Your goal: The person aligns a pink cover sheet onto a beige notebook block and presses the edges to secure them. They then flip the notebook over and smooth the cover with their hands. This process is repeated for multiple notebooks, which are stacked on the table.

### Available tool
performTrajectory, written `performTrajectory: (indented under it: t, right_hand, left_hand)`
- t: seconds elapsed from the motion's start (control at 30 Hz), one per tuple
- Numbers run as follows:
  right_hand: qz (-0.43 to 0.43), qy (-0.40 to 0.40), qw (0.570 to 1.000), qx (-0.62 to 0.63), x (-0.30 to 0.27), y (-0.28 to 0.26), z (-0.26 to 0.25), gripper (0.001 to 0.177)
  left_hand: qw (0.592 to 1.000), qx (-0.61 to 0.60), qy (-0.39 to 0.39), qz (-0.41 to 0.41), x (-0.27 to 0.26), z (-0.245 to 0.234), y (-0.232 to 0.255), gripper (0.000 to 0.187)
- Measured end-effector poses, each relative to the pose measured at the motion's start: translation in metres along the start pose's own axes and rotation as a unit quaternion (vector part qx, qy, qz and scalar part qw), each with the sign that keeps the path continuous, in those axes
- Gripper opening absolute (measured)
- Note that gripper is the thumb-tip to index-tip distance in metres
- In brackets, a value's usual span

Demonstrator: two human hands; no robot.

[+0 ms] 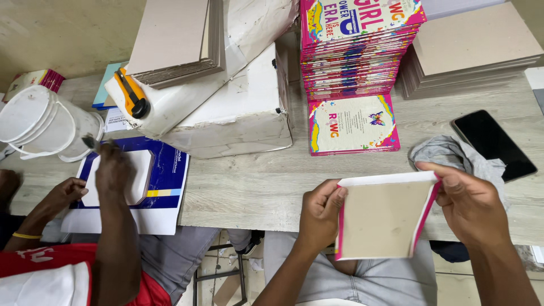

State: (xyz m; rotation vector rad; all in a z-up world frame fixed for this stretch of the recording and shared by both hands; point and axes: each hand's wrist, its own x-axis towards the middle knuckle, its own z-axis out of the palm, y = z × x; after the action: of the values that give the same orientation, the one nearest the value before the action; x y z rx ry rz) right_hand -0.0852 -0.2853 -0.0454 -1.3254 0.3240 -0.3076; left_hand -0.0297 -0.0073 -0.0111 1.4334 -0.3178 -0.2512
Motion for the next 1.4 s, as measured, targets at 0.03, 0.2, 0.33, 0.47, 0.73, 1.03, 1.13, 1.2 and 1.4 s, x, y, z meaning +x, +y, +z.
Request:
performTrajectory:
  t: [0.03, 0.2, 0.33, 0.47, 0.73, 1.03, 1.13, 1.2, 1.4]
  right_hand:
    - [0.009, -0.024, 0.997, -0.067, -0.004, -0.022, 0.015, 0.062]
    - [-0.122, -0.091, 0.943, -0.297, -0.013, -0.066, 0.044, 0.045]
    - [-0.215, -0.236, 0.871, -0.373, -0.013, -0.079, 0.068, 0.036]
    - [-0.234, -0.270, 0.843, -0.401, -0.011, -0.083, 0.083, 0.019]
    - [-0.174, -0.304, 0.734, -0.581, -0.017, -0.069, 0.075, 0.006]
    - [-0.478, -0.353, 0.634, -0.495, -0.019, -0.079, 0.075, 0.021]
    - [-0.452, -0.354, 0.631, -0.521, -0.020, -0.082, 0.077, 0.032]
    - [-0.439, -0.346, 0.629, -0.541, -0.022, -0.075, 0.076, 0.039]
    - [-0.263, -0.146, 0.873, -0.384, -0.034, -0.068, 0.071, 0.031]
  left_hand:
    - [0.998, 0.052, 0.018, 0.007, 0.002, -0.001, 0.001, 0.026]
    - [0.972, 0.221, -0.005, 0.073, 0.003, 0.003, 0.004, 0.019]
    - [0.931, 0.315, -0.064, 0.173, -0.002, 0.008, 0.007, 0.018]
    - [0.915, 0.354, -0.089, 0.172, -0.004, 0.005, 0.008, 0.015]
    - [0.912, 0.332, -0.192, 0.144, 0.000, -0.005, 0.014, 0.025]
    - [0.959, 0.147, -0.236, -0.051, 0.019, -0.025, 0.027, 0.022]
    - [0.972, 0.095, -0.202, -0.075, 0.018, -0.026, 0.022, 0.019]
    - [0.978, 0.083, -0.171, -0.086, 0.017, -0.022, 0.014, 0.018]
    - [0.997, 0.011, 0.060, -0.040, 0.027, -0.019, -0.006, 0.022]
